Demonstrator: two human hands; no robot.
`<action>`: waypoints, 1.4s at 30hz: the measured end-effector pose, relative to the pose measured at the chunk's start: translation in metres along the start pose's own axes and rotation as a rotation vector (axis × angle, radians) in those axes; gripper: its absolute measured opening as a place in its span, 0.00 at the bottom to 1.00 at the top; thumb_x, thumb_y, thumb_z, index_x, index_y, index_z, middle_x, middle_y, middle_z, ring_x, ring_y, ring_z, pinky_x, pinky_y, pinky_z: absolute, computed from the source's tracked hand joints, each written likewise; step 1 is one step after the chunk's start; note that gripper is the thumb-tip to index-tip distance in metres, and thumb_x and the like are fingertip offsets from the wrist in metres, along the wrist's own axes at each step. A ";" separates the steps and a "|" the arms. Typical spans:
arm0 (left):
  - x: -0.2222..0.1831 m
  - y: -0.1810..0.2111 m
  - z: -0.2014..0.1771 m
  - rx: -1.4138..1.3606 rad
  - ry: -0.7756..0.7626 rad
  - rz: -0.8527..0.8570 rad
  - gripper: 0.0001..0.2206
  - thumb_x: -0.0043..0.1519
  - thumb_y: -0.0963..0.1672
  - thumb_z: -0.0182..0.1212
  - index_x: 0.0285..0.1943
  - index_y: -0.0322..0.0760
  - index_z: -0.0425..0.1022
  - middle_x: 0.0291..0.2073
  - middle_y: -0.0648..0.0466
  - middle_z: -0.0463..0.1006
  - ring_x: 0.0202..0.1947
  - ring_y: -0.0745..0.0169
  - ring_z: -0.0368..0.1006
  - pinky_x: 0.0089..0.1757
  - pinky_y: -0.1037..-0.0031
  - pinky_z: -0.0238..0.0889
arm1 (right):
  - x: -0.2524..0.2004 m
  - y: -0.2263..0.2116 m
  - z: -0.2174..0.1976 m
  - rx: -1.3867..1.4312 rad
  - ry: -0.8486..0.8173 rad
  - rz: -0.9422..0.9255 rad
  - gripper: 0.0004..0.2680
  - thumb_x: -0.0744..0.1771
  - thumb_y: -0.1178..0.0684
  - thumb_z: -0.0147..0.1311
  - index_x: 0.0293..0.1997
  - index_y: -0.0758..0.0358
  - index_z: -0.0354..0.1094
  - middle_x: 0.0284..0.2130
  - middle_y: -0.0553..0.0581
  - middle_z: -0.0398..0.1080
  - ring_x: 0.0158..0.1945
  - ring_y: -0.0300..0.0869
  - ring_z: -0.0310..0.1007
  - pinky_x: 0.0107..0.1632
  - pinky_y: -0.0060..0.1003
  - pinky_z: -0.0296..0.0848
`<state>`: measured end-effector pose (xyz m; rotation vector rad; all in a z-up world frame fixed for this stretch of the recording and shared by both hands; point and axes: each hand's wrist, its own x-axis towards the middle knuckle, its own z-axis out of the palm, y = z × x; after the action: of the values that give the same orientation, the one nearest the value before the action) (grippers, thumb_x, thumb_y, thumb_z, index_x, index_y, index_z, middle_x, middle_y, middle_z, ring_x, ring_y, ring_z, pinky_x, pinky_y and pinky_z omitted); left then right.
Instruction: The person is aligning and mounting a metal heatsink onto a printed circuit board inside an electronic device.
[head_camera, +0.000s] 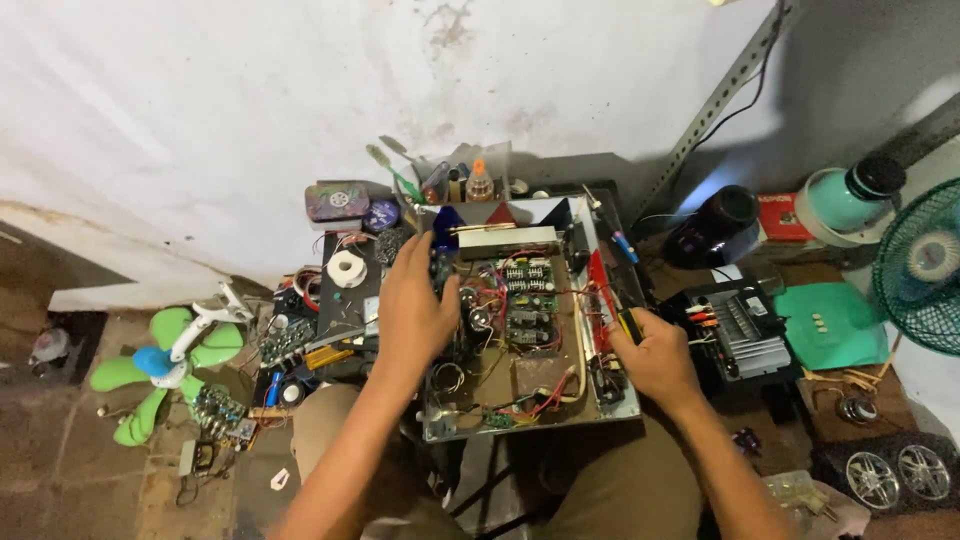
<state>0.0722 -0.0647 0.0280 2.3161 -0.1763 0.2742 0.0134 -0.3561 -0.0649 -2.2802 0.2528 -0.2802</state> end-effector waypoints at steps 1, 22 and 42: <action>-0.007 -0.006 -0.001 0.000 0.002 -0.006 0.25 0.60 0.37 0.62 0.67 0.14 0.66 0.59 0.19 0.68 0.58 0.17 0.68 0.53 0.39 0.65 | 0.002 0.003 0.000 -0.001 -0.006 -0.002 0.09 0.64 0.55 0.61 0.21 0.63 0.70 0.09 0.58 0.66 0.16 0.42 0.63 0.22 0.37 0.62; -0.017 -0.086 0.042 -0.258 0.009 -0.150 0.21 0.63 0.35 0.53 0.67 0.15 0.67 0.36 0.23 0.80 0.16 0.61 0.74 0.19 0.75 0.61 | 0.016 0.034 0.010 -0.104 0.020 -0.139 0.07 0.64 0.54 0.61 0.24 0.60 0.70 0.13 0.59 0.65 0.21 0.46 0.65 0.30 0.42 0.66; -0.020 -0.070 0.036 -0.094 0.104 -0.161 0.23 0.55 0.37 0.55 0.62 0.24 0.74 0.24 0.37 0.81 0.14 0.55 0.67 0.23 0.63 0.65 | 0.012 0.016 0.007 -0.076 -0.055 -0.096 0.04 0.63 0.56 0.55 0.29 0.65 0.69 0.16 0.56 0.70 0.20 0.45 0.61 0.28 0.40 0.65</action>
<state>0.0723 -0.0422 -0.0503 2.2027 0.0482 0.2974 0.0257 -0.3650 -0.0804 -2.3753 0.1278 -0.2602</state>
